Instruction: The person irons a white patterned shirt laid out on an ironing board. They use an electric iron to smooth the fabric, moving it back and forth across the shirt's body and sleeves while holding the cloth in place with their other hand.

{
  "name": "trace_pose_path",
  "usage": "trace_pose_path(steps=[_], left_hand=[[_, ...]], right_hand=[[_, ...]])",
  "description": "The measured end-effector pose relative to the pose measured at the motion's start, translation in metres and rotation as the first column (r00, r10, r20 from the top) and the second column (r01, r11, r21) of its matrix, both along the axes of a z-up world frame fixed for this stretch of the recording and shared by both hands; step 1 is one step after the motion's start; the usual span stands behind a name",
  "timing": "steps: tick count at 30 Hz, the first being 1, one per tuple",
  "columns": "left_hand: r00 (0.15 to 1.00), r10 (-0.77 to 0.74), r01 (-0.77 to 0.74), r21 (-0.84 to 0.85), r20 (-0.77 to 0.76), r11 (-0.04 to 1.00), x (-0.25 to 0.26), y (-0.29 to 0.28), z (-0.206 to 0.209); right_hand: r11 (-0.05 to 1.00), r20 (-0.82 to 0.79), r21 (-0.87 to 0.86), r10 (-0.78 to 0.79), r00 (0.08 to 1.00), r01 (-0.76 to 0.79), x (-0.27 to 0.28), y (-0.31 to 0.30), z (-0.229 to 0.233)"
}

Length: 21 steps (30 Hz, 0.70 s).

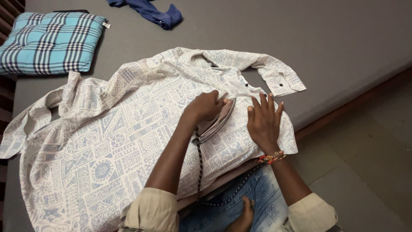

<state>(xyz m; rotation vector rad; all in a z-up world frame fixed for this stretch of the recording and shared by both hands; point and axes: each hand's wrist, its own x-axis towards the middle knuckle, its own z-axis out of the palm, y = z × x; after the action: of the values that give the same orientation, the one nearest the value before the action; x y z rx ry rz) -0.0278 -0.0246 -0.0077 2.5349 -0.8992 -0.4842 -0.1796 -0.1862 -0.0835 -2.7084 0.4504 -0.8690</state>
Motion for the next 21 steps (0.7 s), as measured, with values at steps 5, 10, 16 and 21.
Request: trace_pose_path(steps=[5, 10, 16, 21], left_hand=[[1.000, -0.031, 0.031, -0.021, 0.000, 0.999, -0.008, -0.012, -0.004], [0.998, -0.059, 0.058, -0.024, -0.024, 0.998, -0.025, -0.024, 0.000], [0.984, -0.127, 0.127, -0.009, -0.121, 0.992, -0.059, -0.043, 0.008], [0.984, -0.150, 0.147, -0.036, -0.098, 0.989, -0.066, -0.044, 0.007]], right_hand=[[0.997, 0.034, 0.081, 0.000, 0.999, -0.003, 0.002, -0.002, -0.004], [0.987, 0.017, 0.159, 0.016, 1.000, -0.019, 0.007, -0.015, -0.023], [0.996, 0.050, -0.018, 0.087, 0.995, -0.086, 0.014, -0.041, -0.057], [0.902, 0.093, 0.404, 0.124, 0.988, -0.152, 0.014, -0.045, -0.050]])
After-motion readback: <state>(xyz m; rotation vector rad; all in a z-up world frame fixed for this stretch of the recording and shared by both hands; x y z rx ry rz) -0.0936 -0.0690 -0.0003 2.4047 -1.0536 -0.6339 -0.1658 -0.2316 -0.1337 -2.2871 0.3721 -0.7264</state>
